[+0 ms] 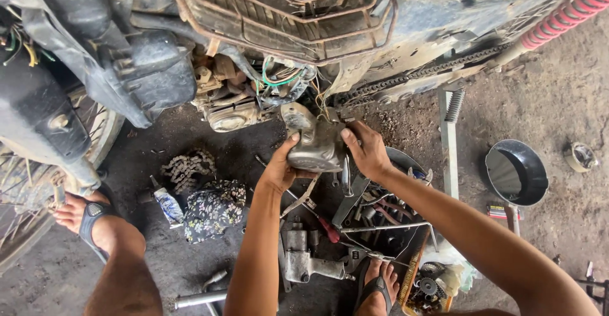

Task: The person uses a wrench to loosen and remove bolts from the motorcycle's engine casing. After removing the bolts, the person detaches the casing cover and sets it aside, revealing the internal engine components.

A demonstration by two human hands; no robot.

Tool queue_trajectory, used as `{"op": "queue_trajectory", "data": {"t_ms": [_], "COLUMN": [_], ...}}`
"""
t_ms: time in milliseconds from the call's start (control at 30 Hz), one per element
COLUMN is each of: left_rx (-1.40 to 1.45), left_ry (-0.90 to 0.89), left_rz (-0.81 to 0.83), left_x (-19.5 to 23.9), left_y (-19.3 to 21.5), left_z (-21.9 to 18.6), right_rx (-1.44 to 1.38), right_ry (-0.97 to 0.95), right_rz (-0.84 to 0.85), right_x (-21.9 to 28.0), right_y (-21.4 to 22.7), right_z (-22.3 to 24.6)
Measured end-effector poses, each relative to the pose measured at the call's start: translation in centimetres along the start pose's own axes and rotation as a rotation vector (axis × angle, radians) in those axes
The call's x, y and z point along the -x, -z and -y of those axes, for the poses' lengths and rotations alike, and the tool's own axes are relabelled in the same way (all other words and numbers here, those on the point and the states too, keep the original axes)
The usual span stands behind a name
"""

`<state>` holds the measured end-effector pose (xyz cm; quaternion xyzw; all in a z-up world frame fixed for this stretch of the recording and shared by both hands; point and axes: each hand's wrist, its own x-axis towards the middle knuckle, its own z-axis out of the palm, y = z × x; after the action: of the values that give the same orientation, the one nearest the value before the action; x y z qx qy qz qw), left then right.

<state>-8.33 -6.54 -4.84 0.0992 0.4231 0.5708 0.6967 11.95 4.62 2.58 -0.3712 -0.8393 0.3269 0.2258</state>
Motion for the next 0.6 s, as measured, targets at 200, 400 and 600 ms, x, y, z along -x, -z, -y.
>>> {"op": "queue_trajectory", "data": {"t_ms": [200,400,600], "left_rx": [0.141,0.228,-0.641], "left_ry": [-0.088,-0.643,-1.091], "left_rz": [-0.33,-0.471,-0.358], "left_x": [5.9,7.5,9.6], "left_y": [-8.2,-14.8,-17.3], "left_z": [-1.0,7.3,10.2], "right_rx": [-0.073,-0.108,-0.827], "right_ry": [-0.152,-0.4,-0.904], "right_rz": [-0.003,0.023,0.101], "right_x": [1.2,0.0,-2.0], "right_y": [0.5,2.6,7.1], "right_z": [0.0,1.1,5.7]}}
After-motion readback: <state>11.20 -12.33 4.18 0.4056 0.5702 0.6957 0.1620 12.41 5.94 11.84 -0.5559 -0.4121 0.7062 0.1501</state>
